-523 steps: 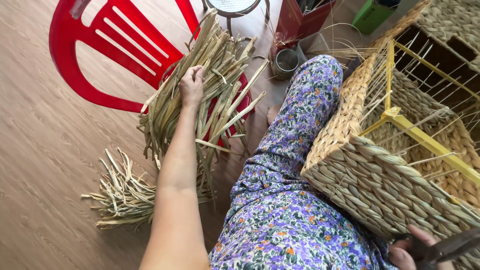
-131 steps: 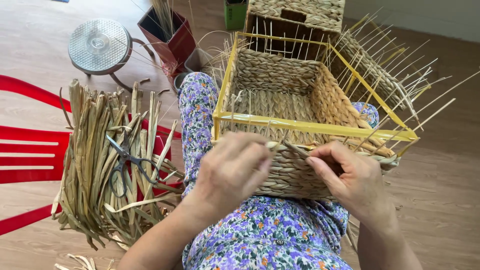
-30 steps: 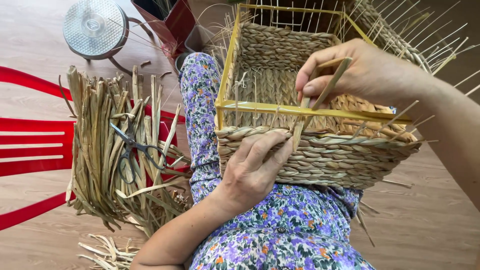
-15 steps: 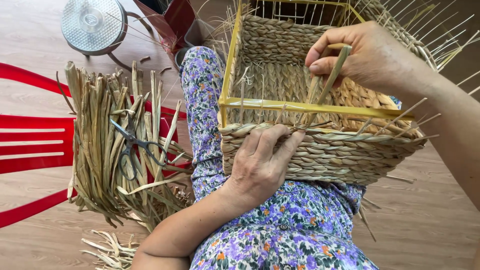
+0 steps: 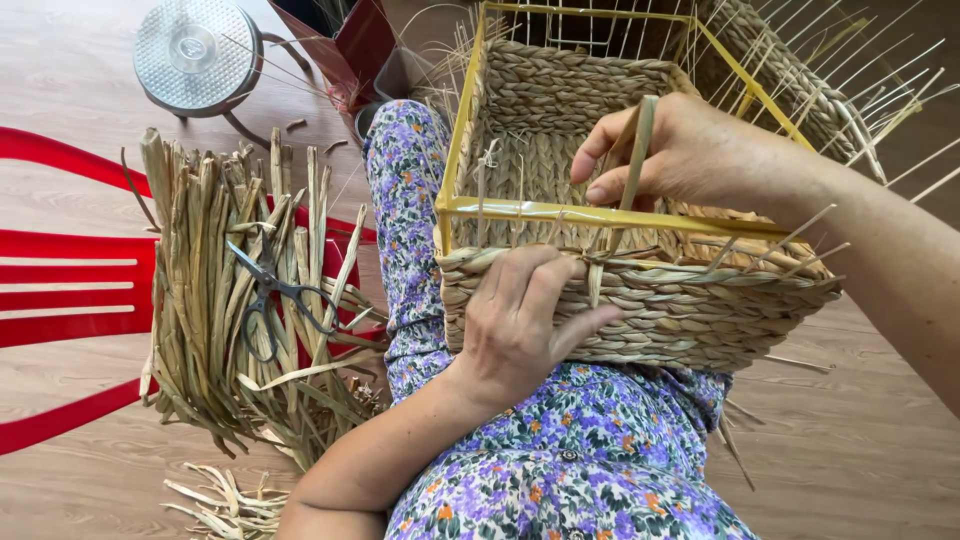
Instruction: The person trims the vertical reeds of a basket with shears and then weaves long, flat strips of dried plant material around a yellow frame by hand. They continue weaving the strips through the vertical reeds to build the sides of the basket.
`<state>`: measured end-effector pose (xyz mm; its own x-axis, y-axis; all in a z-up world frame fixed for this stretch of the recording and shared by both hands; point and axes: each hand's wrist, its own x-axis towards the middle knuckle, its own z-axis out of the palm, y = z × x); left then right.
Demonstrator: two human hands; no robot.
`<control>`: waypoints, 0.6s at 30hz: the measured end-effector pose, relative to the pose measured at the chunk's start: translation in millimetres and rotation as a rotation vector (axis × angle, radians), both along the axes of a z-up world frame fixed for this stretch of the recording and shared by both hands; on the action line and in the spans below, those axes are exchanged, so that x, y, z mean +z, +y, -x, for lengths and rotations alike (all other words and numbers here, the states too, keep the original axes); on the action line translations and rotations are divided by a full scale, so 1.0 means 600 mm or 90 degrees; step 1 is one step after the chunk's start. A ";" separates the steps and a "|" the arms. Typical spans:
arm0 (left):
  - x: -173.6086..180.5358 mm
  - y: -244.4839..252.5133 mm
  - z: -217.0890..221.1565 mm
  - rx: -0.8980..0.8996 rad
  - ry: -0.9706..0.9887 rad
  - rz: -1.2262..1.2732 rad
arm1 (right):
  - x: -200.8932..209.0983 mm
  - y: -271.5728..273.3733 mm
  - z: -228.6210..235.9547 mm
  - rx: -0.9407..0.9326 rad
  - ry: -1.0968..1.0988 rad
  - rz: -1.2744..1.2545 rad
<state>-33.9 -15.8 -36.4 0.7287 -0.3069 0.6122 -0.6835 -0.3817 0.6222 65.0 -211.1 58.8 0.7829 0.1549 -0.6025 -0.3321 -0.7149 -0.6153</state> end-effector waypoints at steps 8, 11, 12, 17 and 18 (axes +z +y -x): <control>-0.013 0.021 -0.003 -0.031 -0.074 0.042 | 0.035 -0.092 0.047 0.134 -0.376 0.134; -0.021 0.045 0.011 -0.085 -0.072 0.066 | 0.015 -0.139 0.175 -0.005 -0.527 0.128; -0.021 0.052 0.016 -0.106 -0.081 0.073 | -0.003 -0.159 0.230 -0.099 -0.459 0.110; -0.011 0.092 0.038 -0.180 -0.059 0.051 | 0.010 0.007 0.216 0.110 -0.631 0.209; -0.007 0.102 0.044 -0.194 -0.052 0.038 | -0.008 0.009 0.209 0.114 -0.619 0.239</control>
